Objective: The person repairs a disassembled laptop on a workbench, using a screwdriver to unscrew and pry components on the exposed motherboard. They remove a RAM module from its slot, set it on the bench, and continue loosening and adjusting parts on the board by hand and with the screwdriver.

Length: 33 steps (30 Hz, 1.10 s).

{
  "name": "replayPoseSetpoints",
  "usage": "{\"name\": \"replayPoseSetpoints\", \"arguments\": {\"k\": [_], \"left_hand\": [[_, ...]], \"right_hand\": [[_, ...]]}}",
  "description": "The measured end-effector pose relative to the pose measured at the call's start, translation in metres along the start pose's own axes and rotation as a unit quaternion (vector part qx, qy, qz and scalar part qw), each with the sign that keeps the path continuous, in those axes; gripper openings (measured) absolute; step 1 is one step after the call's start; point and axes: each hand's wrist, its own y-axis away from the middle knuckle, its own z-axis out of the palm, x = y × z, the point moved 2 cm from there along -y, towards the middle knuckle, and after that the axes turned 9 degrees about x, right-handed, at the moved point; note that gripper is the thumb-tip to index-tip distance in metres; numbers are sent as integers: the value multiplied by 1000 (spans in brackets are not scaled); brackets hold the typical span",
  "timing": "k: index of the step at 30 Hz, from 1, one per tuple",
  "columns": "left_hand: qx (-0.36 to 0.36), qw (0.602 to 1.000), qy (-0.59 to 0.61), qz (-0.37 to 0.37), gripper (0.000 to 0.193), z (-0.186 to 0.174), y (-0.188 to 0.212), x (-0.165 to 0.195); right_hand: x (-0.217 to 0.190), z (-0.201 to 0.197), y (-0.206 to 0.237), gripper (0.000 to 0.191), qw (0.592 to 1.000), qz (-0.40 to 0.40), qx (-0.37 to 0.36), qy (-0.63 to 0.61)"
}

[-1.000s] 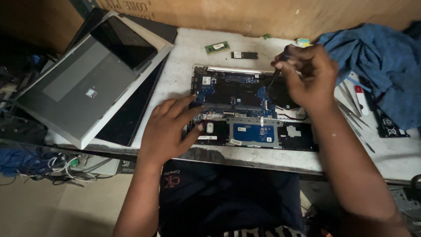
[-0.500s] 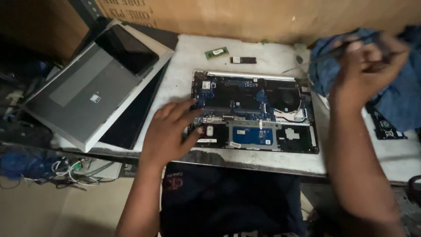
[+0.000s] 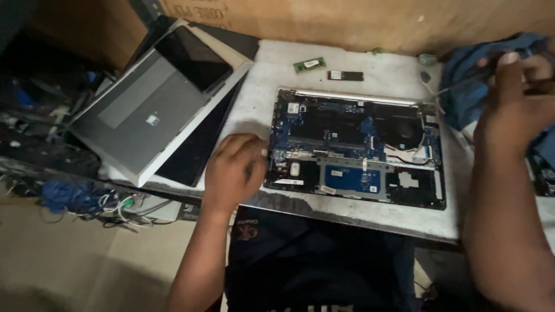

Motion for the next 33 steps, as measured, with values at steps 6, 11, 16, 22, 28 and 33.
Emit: {"name": "replayPoseSetpoints", "arguments": {"k": [6,11,16,22,28,33], "left_hand": [[40,998,-20,-51,24,4,-2,-5],[14,996,-40,-80,25,4,-5,-9],[-21,997,-52,-47,28,6,-16,-15],[-95,980,-152,-89,41,24,-37,-25],[-101,972,-206,-55,18,40,-47,-39],[-59,981,-178,-45,12,38,-41,-45]], "right_hand": [[1,-4,2,25,999,-22,-39,29],[-1,-24,-13,22,996,-73,4,57],[-13,-29,-21,15,991,-120,-5,64],[-28,-19,-15,26,983,-85,-71,148],[-42,-2,-8,21,936,-84,-179,293],[-59,1,-4,28,881,5,-293,373]]}}
